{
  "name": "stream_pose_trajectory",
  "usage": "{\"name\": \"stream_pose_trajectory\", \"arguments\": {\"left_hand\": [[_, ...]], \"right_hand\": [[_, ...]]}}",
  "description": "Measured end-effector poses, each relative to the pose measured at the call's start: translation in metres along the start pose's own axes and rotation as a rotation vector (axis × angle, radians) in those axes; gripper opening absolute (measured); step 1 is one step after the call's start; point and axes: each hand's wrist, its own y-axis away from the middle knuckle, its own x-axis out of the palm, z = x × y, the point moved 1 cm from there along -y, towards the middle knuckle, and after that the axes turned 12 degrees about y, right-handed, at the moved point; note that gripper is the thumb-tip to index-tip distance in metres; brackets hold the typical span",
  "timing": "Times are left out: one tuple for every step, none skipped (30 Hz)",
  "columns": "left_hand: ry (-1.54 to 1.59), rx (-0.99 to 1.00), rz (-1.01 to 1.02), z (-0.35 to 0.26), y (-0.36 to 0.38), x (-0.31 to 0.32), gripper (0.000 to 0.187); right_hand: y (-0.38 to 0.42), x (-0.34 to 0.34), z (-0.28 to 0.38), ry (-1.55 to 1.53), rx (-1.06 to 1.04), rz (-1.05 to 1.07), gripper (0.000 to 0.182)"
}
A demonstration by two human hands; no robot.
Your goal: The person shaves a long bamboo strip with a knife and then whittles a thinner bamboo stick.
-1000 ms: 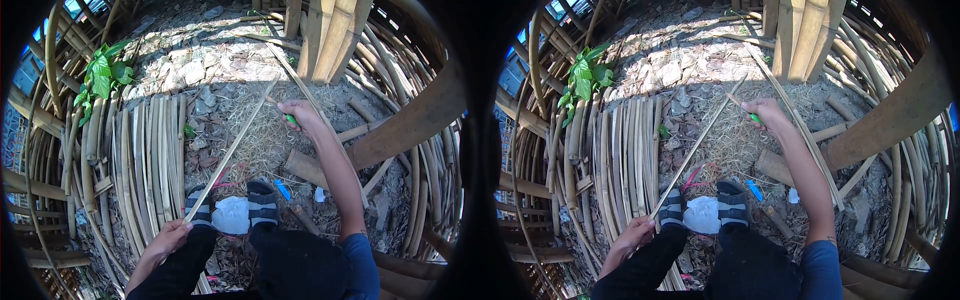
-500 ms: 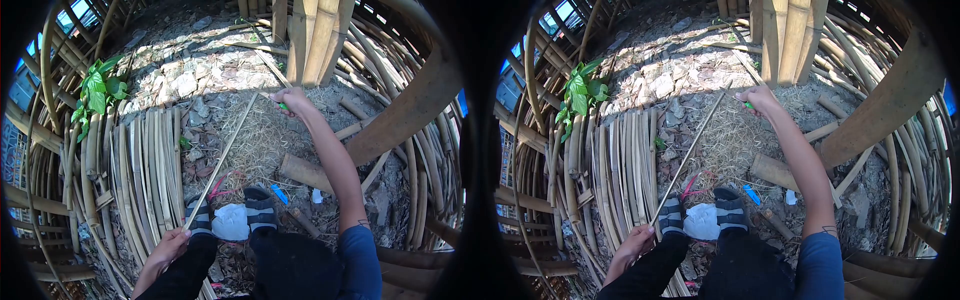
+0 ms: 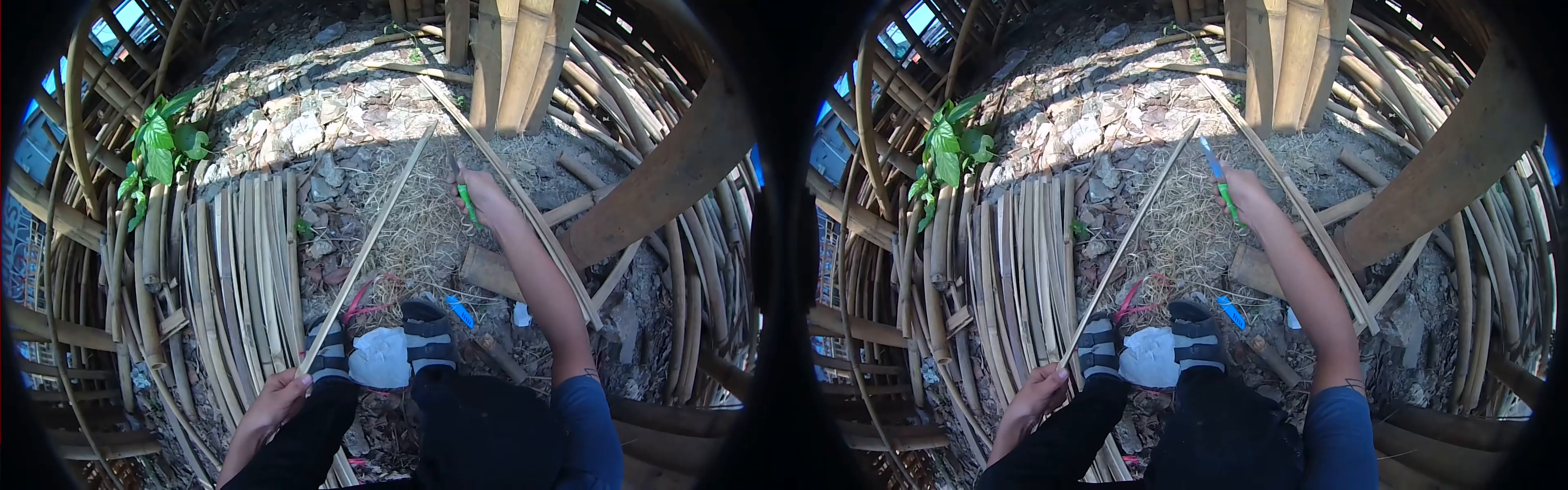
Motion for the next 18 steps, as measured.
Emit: {"name": "stream_pose_trajectory", "arguments": {"left_hand": [[-0.023, 0.006, -0.018, 0.001, 0.0, 0.0, 0.031], [-0.046, 0.019, -0.034, 0.0, -0.001, 0.0, 0.031], [-0.047, 0.021, -0.034, -0.002, -0.002, -0.002, 0.031], [-0.036, 0.031, -0.034, -0.003, -0.002, -0.003, 0.031], [-0.024, 0.036, -0.034, -0.001, -0.002, -0.004, 0.031], [-0.027, 0.031, -0.032, -0.001, -0.002, -0.005, 0.031], [-0.016, 0.031, -0.032, -0.001, -0.003, -0.006, 0.031], [-0.004, 0.034, -0.034, 0.0, -0.004, -0.006, 0.031], [-0.004, 0.032, -0.035, -0.001, -0.003, -0.006, 0.031], [0.0, 0.037, -0.039, -0.001, -0.003, -0.005, 0.03], [0.005, 0.045, -0.042, -0.001, -0.003, -0.004, 0.03], [0.007, 0.042, -0.042, 0.0, -0.003, -0.004, 0.03], [0.018, 0.047, -0.036, 0.0, -0.004, -0.004, 0.03], [0.029, 0.054, -0.032, -0.001, -0.005, -0.004, 0.03], [0.028, 0.053, -0.034, -0.002, -0.004, -0.004, 0.03], [0.017, 0.043, -0.029, -0.002, -0.003, -0.003, 0.03], [0.006, 0.038, -0.02, -0.003, -0.002, -0.001, 0.03], [0.006, 0.04, -0.019, -0.002, -0.003, -0.001, 0.03]], "right_hand": [[0.003, -0.001, -0.012, -0.194, 0.107, 0.187, 0.033], [0.007, 0.0, -0.021, -0.387, 0.208, 0.371, 0.042], [0.024, 0.002, -0.027, -0.409, 0.219, 0.327, 0.052], [0.034, 0.005, -0.038, -0.41, 0.22, 0.325, 0.052], [0.042, 0.008, -0.05, -0.398, 0.246, 0.32, 0.051], [0.05, 0.011, -0.06, -0.39, 0.269, 0.313, 0.049], [0.056, 0.014, -0.067, -0.39, 0.271, 0.31, 0.049], [0.061, 0.017, -0.071, -0.386, 0.253, 0.334, 0.048], [0.066, 0.021, -0.075, -0.383, 0.236, 0.36, 0.047], [0.077, 0.021, -0.074, -0.379, 0.237, 0.362, 0.047], [0.088, 0.019, -0.07, -0.396, 0.165, 0.461, 0.047], [0.097, 0.018, -0.069, -0.417, 0.096, 0.558, 0.047], [0.094, 0.017, -0.077, -0.311, 0.131, 0.648, 0.049], [0.092, 0.017, -0.077, -0.313, 0.128, 0.647, 0.049], [0.094, 0.018, -0.077, -0.395, 0.15, 0.675, 0.052], [0.096, 0.018, -0.077, -0.477, 0.176, 0.701, 0.055], [0.098, 0.02, -0.075, -0.543, 0.141, 0.714, 0.059], [0.099, 0.02, -0.071, -0.542, 0.138, 0.713, 0.059]]}}
